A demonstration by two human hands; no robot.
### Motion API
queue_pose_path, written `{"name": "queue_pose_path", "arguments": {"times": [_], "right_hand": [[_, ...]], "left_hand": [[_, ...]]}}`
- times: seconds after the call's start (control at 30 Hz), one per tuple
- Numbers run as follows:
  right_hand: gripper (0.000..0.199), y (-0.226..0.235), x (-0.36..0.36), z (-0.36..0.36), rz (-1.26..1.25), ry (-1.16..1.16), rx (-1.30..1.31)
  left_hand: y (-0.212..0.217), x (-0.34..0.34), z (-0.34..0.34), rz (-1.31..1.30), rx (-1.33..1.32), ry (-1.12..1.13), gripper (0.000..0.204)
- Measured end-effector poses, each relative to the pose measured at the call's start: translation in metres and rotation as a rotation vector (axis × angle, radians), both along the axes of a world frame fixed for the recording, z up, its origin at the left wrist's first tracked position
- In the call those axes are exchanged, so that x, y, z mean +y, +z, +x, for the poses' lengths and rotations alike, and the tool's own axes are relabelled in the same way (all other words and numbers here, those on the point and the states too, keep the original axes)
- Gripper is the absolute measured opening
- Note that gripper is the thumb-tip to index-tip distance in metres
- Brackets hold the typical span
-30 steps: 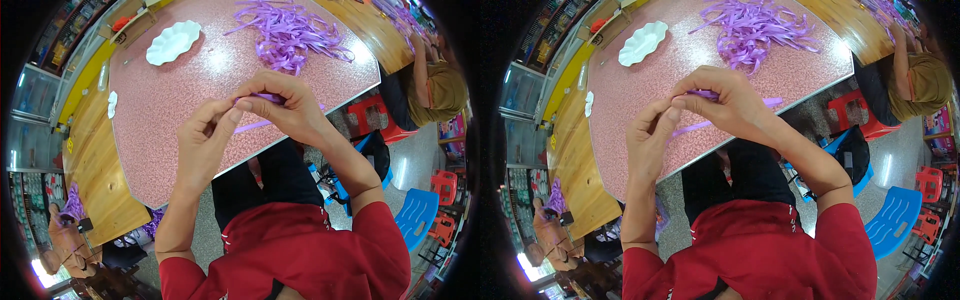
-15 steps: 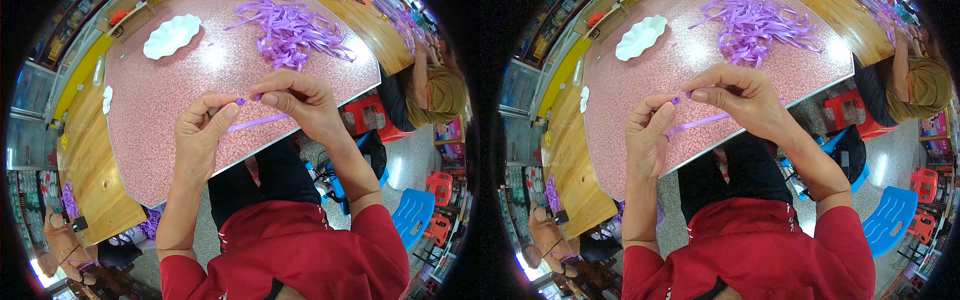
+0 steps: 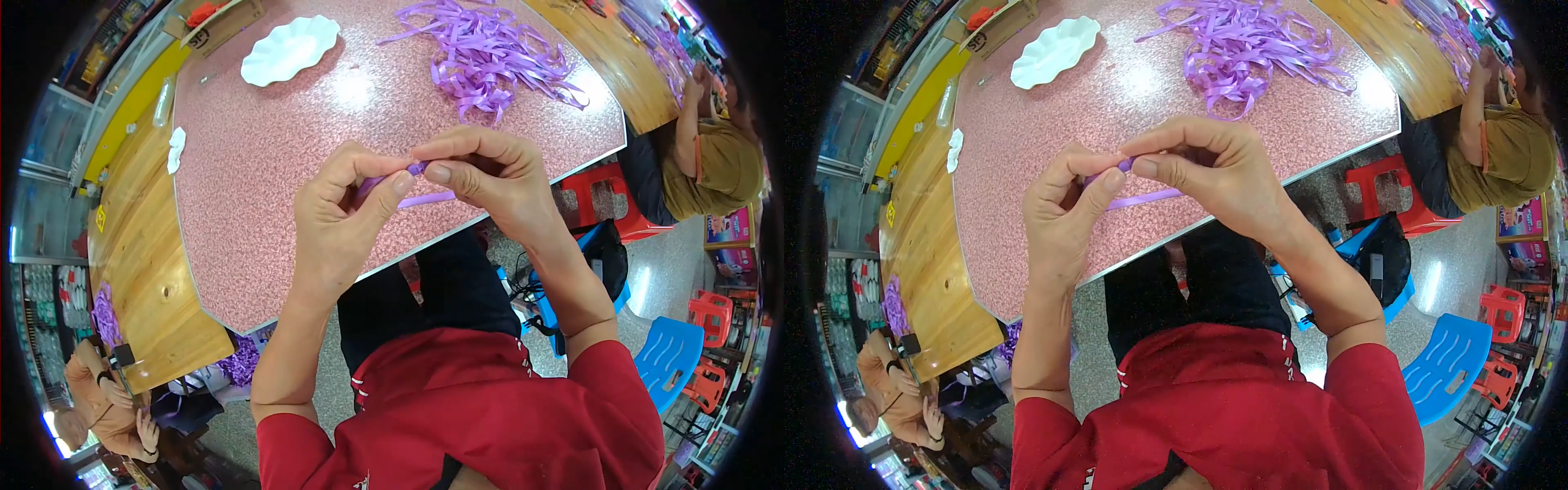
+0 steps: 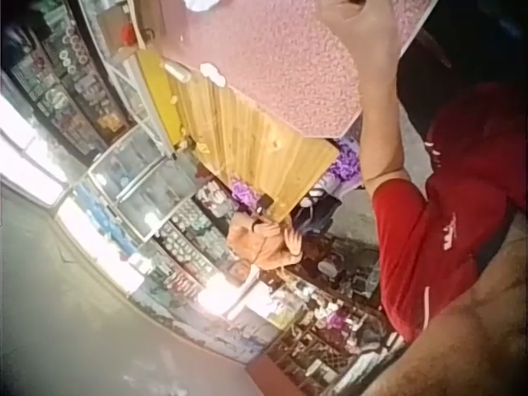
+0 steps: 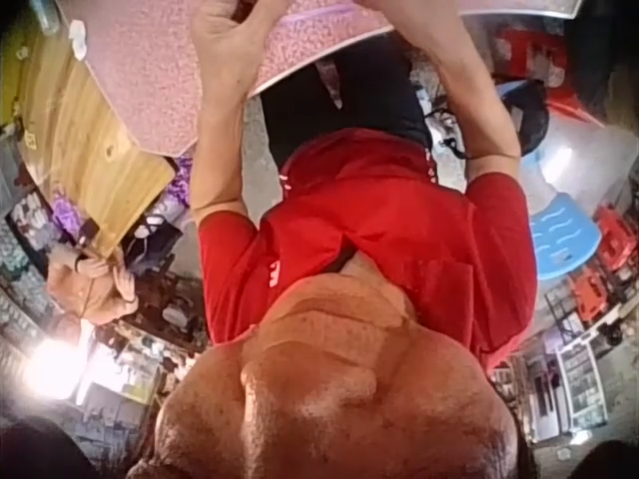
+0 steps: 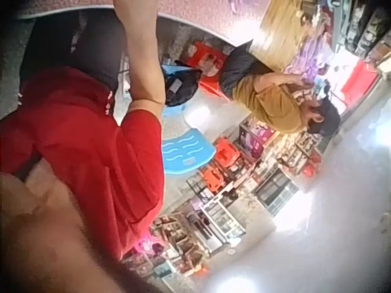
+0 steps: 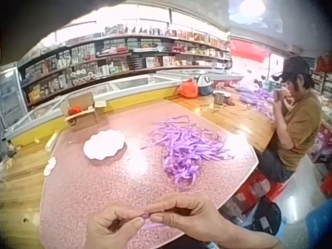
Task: Tying knots in purple plastic ribbons at an assembly station.
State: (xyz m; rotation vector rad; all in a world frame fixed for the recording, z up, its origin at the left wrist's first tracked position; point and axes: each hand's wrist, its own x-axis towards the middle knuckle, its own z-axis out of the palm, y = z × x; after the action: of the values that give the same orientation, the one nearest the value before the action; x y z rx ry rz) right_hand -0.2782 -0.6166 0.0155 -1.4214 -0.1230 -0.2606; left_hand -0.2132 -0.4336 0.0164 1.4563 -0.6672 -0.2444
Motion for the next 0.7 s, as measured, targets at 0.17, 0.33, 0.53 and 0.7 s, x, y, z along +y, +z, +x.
{"name": "queue_pose_path", "arguments": {"times": [0.17, 0.33, 0.53, 0.7], "right_hand": [[0.017, -0.002, 0.005, -0.002, -0.069, -0.074, -0.114], [0.016, -0.004, 0.011, -0.001, -0.133, -0.126, -0.207], [0.016, -0.004, 0.022, -0.004, 0.063, -0.150, -0.118], [0.017, -0.010, 0.026, -0.003, 0.151, -0.151, -0.255]], "left_hand": [[0.001, 0.002, -0.002, 0.085, -0.156, 0.054, 0.007], [0.001, -0.001, -0.006, -0.012, -0.026, 0.054, 0.006], [-0.001, -0.006, -0.010, -0.168, 0.044, 0.031, 0.007], [0.000, -0.011, -0.016, -0.228, -0.004, 0.054, 0.009]]}}
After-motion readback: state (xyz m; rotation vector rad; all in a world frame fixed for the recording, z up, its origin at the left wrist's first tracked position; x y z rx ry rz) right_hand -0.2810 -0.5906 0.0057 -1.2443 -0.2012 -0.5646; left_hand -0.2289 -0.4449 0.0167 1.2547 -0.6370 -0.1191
